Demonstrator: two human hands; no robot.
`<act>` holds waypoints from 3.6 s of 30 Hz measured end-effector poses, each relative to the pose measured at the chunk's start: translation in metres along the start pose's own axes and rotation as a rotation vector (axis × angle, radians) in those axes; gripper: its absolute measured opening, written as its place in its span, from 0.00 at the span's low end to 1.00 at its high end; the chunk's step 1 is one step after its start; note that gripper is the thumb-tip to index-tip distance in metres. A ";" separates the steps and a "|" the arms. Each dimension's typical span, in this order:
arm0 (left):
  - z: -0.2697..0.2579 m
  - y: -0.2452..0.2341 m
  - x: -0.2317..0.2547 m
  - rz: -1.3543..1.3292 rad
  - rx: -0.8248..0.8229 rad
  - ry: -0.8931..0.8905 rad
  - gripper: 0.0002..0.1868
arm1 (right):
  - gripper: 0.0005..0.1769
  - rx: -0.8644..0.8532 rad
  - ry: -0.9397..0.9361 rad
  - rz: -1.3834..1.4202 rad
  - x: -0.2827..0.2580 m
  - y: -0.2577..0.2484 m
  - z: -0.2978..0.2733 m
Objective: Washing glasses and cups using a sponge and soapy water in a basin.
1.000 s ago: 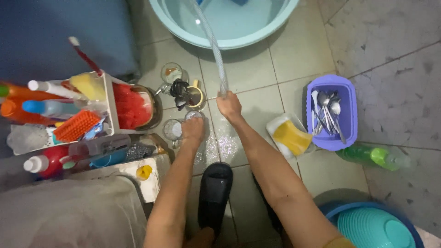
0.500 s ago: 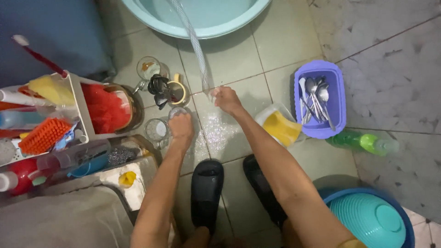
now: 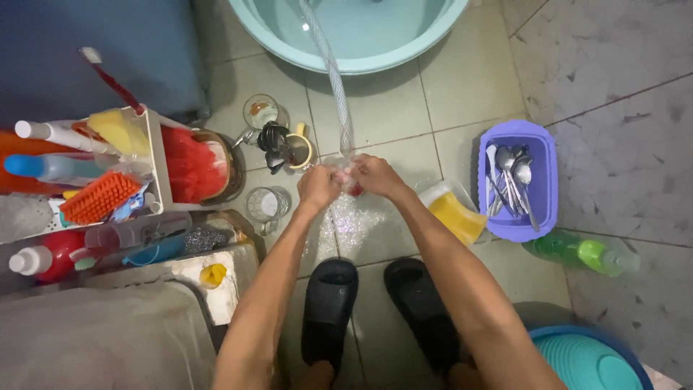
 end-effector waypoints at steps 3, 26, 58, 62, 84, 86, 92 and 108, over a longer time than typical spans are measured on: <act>-0.020 -0.035 0.026 -0.521 0.061 0.050 0.13 | 0.27 0.044 -0.023 0.138 0.014 -0.013 0.004; -0.020 -0.022 0.047 -0.874 0.414 -0.256 0.38 | 0.33 -0.169 0.238 1.138 0.006 0.037 0.011; -0.045 0.053 0.046 -1.106 -0.115 -0.344 0.57 | 0.29 0.013 0.226 0.018 0.066 -0.058 -0.098; -0.044 0.054 0.058 -1.326 -0.114 -0.261 0.43 | 0.18 0.448 0.104 -0.800 0.157 -0.061 -0.102; -0.030 0.043 0.074 -1.632 -0.211 0.010 0.29 | 0.37 0.701 -0.312 -0.487 0.071 -0.106 -0.152; -0.032 0.040 0.079 -1.562 -0.216 -0.043 0.26 | 0.35 0.713 -0.431 -0.548 0.069 -0.095 -0.139; -0.025 0.036 0.077 -1.464 -0.263 -0.294 0.32 | 0.29 0.629 -0.761 -0.526 0.056 -0.064 -0.125; -0.008 0.038 0.075 -1.192 -0.102 -0.217 0.14 | 0.11 -0.123 -0.172 0.439 0.142 -0.038 -0.033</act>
Point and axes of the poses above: each hand's wrist, its own z-axis towards the middle knuckle, its own y-axis out of the palm, x = y × z, the point moved 5 cm from there along z, towards the middle knuckle, and after that the axes turned 7 degrees about y, right-handed, at the moved point
